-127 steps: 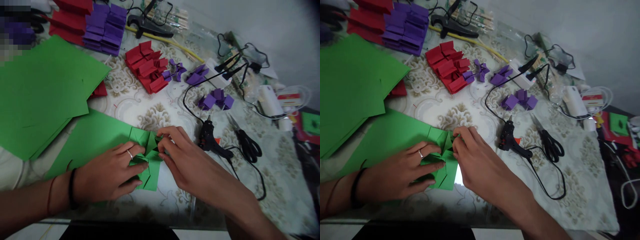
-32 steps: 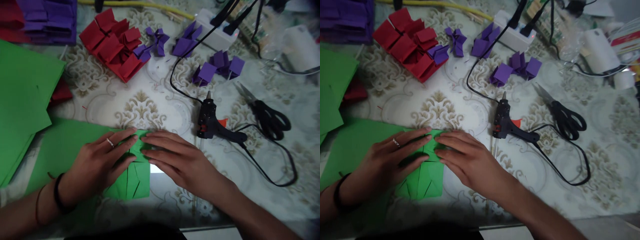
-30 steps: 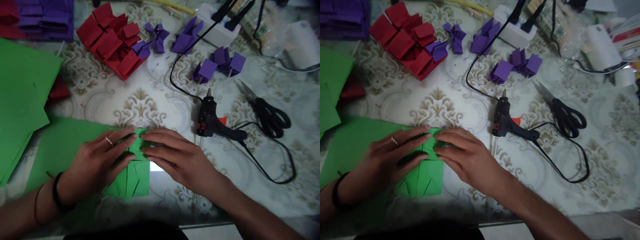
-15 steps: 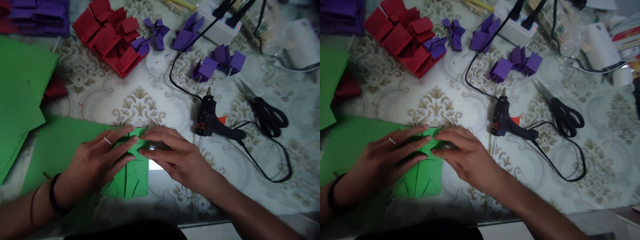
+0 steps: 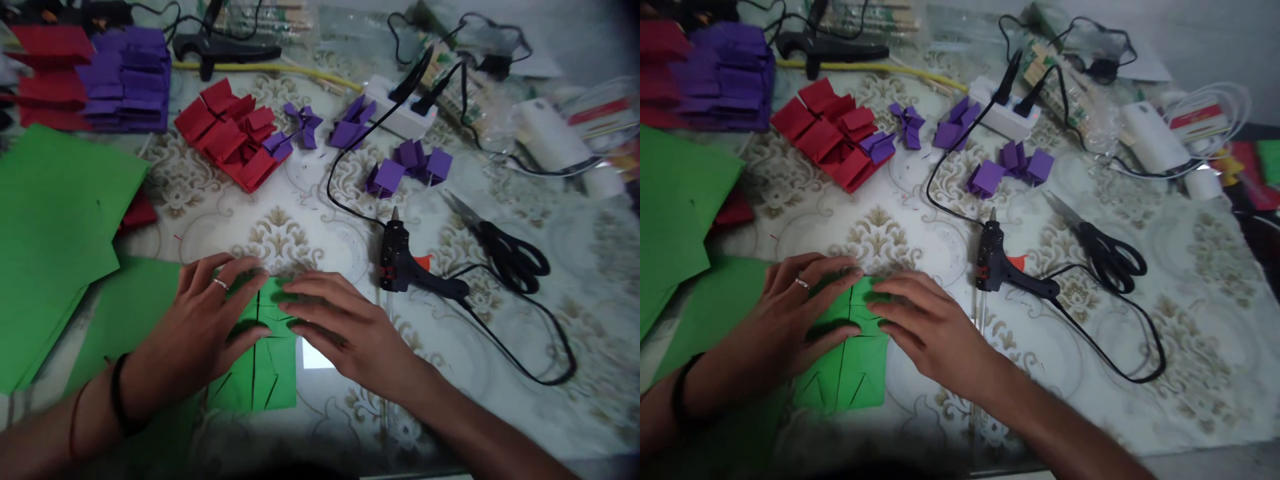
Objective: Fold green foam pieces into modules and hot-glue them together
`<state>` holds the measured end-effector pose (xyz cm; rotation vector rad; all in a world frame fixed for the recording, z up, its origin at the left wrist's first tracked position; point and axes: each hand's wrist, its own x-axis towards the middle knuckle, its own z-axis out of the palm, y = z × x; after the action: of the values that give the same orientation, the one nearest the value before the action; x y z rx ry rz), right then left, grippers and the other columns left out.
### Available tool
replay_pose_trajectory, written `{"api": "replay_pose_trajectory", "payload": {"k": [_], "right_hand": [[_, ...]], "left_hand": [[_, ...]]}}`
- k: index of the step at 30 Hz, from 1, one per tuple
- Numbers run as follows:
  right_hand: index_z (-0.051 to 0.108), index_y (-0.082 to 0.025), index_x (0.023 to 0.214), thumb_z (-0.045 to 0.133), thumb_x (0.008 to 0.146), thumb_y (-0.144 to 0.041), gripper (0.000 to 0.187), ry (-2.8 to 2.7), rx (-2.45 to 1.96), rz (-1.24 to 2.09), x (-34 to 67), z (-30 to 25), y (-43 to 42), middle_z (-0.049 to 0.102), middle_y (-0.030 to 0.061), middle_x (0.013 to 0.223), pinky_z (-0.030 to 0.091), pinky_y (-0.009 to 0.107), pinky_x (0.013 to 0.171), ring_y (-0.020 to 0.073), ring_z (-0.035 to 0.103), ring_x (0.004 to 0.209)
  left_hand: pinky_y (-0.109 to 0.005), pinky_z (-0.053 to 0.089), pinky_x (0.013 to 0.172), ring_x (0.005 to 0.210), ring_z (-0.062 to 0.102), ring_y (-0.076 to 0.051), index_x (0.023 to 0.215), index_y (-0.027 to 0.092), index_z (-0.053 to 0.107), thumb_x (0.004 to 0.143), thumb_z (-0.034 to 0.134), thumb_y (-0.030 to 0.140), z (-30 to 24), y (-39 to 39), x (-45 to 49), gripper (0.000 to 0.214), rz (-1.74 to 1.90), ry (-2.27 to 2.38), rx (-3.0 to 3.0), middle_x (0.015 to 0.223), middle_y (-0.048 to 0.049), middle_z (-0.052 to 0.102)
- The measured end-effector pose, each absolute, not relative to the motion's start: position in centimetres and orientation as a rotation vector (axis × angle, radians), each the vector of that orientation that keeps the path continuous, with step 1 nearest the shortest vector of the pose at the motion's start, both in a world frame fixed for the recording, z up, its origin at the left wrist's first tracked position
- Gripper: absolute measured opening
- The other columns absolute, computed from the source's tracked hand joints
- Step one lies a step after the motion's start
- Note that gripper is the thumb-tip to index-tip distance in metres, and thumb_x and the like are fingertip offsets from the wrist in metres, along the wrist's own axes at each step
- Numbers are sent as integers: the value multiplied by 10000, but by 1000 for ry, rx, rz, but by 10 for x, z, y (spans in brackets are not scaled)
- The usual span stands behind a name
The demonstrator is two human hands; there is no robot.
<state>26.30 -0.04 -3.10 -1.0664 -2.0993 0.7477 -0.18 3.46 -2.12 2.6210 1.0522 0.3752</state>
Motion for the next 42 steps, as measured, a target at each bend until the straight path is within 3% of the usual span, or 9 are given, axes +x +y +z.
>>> {"api": "replay_pose_trajectory", "payload": {"k": [6,8,11,13,16,21,27,33,42], "right_hand": [[702,-215,1329,665,1060,-283,280,-1949,-1443,781,260,-16,-3,759,132,1242,601,505,1040,292,714,1173],[701,-196,1335,693,1035,-302,318,-1883,-1501,925,254,-12,-5,776,125,1207,601,457,981,277,737,1087],[773,-198,1128,718,1002,-343,200,-1760,-1530,1166,246,-2,-8,769,40,900,554,324,737,202,690,782],[775,-199,943,719,990,-369,185,-1695,-1499,1248,241,8,-11,698,1,746,476,285,635,169,607,671],[751,-206,853,728,968,-353,188,-1648,-1433,1201,236,25,-19,697,-9,742,457,279,653,162,608,693],[755,-220,831,748,958,-323,164,-1671,-1327,1104,228,39,-32,710,-16,760,461,275,666,154,641,705],[744,-211,789,759,937,-289,168,-1647,-1271,1108,222,32,-35,680,-16,729,465,262,645,142,646,687],[751,-208,803,732,973,-358,227,-1543,-1254,1184,221,27,-35,683,-22,695,470,249,628,128,613,656],[729,-195,723,819,905,-388,281,-1337,-1287,1365,218,23,-36,655,-13,660,454,262,608,138,571,643]], "left_hand": [[-543,555,1045,1212,634,-359,1351,179,536,886,812,157,-18,32,7,541,424,1045,2462,1297,-145,638],[-522,566,1055,1223,644,-354,1367,201,534,882,785,136,-14,26,10,550,501,1023,2438,1310,-136,623],[-457,565,1095,1257,653,-313,1396,235,552,934,723,105,-2,13,10,509,593,976,2413,1351,-124,608],[-423,584,1072,1243,677,-298,1414,253,568,916,800,177,9,7,7,555,713,981,2346,1372,-117,632],[-360,636,913,1030,767,-252,1412,276,610,838,908,337,27,2,0,649,817,1097,2054,1244,-70,766],[-276,621,797,877,795,-223,1025,224,850,831,874,396,44,-1,-2,260,639,1189,1551,973,-38,862],[-206,447,518,564,545,-122,682,152,774,825,833,398,41,-9,5,291,648,1137,1414,608,3,660],[-196,336,499,558,379,-86,578,152,580,883,760,361,39,-13,5,411,648,1102,1405,573,39,456],[-203,295,458,531,344,-93,580,177,538,887,758,425,42,-15,4,452,566,1142,1301,566,45,407]]}}
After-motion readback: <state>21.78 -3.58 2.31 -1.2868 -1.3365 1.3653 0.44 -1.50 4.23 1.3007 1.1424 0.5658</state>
